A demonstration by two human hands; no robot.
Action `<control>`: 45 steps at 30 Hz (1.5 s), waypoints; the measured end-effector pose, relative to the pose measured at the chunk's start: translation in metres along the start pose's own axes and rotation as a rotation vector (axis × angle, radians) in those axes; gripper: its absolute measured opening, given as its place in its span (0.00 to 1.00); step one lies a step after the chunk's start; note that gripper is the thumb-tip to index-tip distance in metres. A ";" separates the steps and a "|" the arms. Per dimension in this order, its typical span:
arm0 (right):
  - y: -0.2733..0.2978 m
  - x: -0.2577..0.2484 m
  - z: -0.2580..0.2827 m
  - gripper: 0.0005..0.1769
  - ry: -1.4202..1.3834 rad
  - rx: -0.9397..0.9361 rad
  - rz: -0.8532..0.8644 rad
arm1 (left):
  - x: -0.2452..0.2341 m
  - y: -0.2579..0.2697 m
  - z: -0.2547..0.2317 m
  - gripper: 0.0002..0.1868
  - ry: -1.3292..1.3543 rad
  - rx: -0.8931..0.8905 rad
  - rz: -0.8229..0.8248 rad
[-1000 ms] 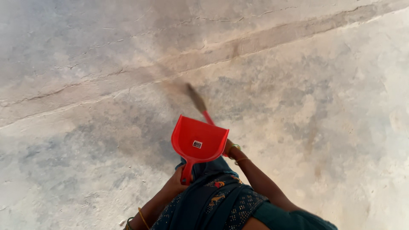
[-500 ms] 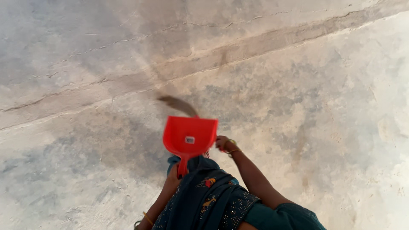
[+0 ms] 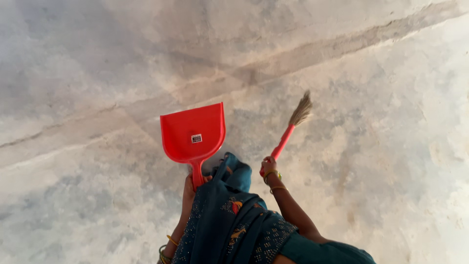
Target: The person sweeps a concrete floor using a small broom and a red dustpan. They move across the room, sweeping debris into the dustpan while navigating around stacked plastic chairs and a metal bucket.
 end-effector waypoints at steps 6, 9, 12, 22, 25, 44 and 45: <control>-0.020 0.072 0.026 0.10 0.160 -0.066 0.114 | -0.038 -0.083 -0.010 0.35 -0.192 0.203 0.075; -0.019 0.143 0.028 0.15 0.171 0.195 0.408 | -0.066 -0.144 -0.002 0.36 -0.284 0.176 0.124; -0.023 0.201 0.062 0.14 0.516 -0.025 0.503 | -0.088 -0.185 -0.003 0.38 -0.133 0.085 0.196; -0.045 0.267 0.069 0.24 0.601 0.171 0.632 | -0.133 -0.233 -0.037 0.37 0.190 -0.066 0.281; -0.063 0.227 0.077 0.24 0.348 0.261 0.471 | -0.145 -0.260 -0.023 0.37 0.164 -0.077 0.246; -0.169 0.245 0.165 0.14 0.542 0.090 0.342 | -0.066 -0.375 -0.040 0.44 0.129 -0.125 0.448; -0.181 0.254 0.168 0.15 0.626 0.083 0.394 | -0.053 -0.381 -0.050 0.44 0.106 -0.137 0.439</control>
Point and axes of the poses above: each hand's wrist, its own y-axis away from the middle knuckle, its own x-axis out of the palm, z = x × y, the point moved 9 cm from there along -y, towards the middle knuckle, and after that the axes turned 9 degrees about y, right-handed, at the moved point
